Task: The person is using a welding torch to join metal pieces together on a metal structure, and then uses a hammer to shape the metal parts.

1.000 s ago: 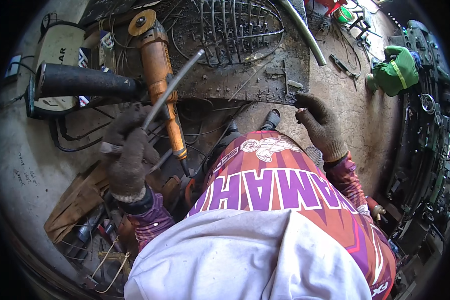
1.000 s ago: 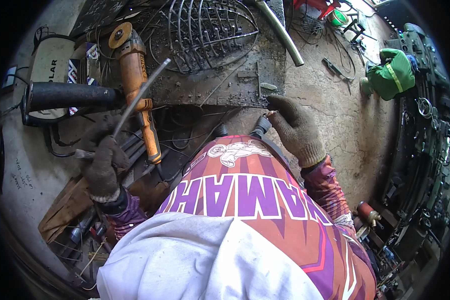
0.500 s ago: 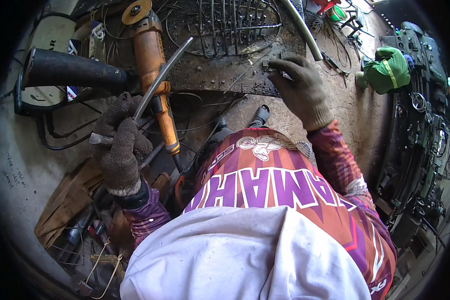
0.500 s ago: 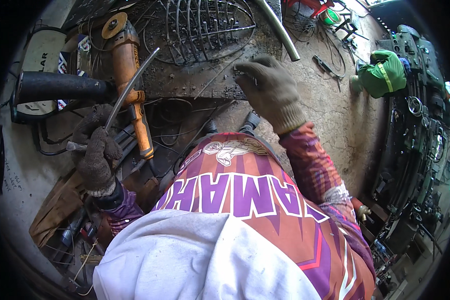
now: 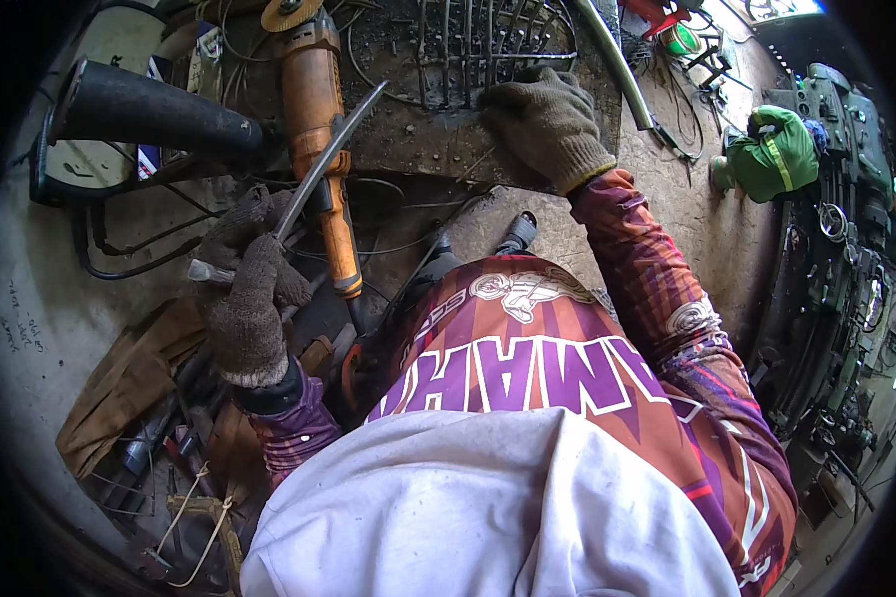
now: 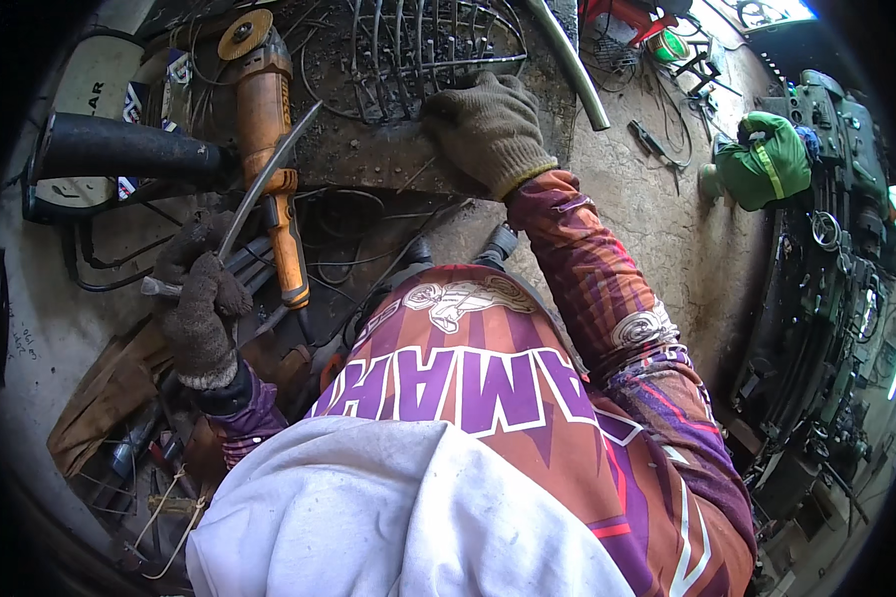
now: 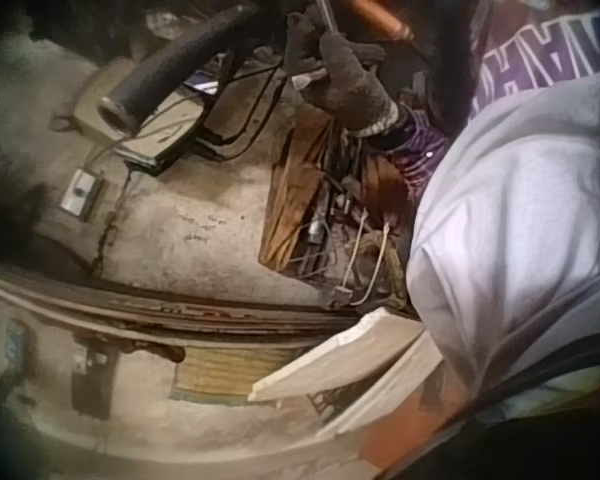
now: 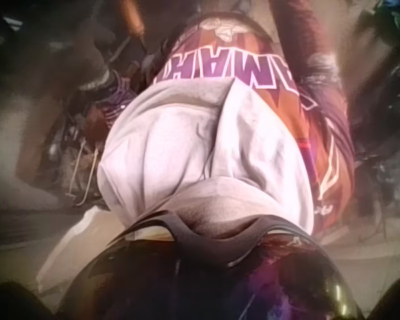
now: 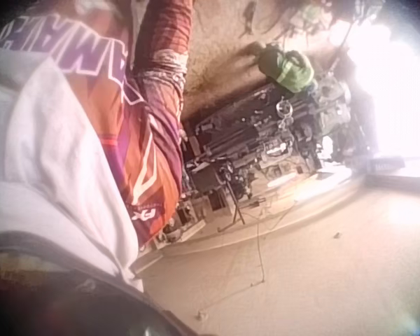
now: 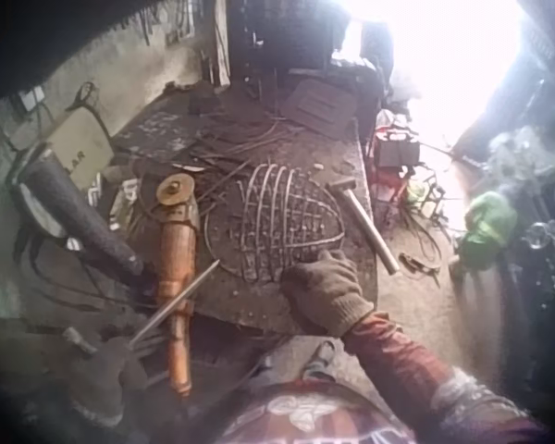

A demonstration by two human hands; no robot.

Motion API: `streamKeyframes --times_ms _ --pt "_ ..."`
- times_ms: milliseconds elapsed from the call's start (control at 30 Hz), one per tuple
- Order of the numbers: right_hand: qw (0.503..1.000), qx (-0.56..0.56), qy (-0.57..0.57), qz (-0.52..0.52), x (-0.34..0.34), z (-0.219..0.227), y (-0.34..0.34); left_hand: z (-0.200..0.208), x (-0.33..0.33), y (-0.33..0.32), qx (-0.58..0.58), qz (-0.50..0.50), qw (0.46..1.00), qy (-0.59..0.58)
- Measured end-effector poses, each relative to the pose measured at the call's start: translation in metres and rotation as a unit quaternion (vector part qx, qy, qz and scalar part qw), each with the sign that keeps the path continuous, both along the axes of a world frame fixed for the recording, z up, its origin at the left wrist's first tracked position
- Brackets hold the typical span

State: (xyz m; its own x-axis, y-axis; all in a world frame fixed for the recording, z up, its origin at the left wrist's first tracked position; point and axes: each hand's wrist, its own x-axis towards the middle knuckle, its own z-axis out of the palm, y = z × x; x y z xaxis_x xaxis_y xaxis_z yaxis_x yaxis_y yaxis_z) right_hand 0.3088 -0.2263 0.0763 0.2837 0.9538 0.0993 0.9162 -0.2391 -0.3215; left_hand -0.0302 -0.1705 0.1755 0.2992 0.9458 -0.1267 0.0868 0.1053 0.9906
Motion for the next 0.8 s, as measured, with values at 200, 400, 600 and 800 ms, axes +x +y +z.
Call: streamKeyframes --times_ms 200,400,600,800 --pt "0.995 -0.089 0.049 0.001 0.005 0.011 0.011 0.005 0.012 0.001 0.008 0.014 1.0 0.004" --pt "0.991 -0.083 0.103 0.019 0.013 0.004 0.01 0.003 0.011 0.006 0.014 -0.035 0.999 -0.002" --pt "0.994 -0.081 0.066 -0.012 0.006 0.003 0.009 0.005 0.01 0.004 0.006 -0.024 1.0 0.01" --pt "0.996 -0.088 0.004 0.003 0.009 0.01 0.006 0.001 0.004 0.002 0.011 -0.016 1.0 0.009"
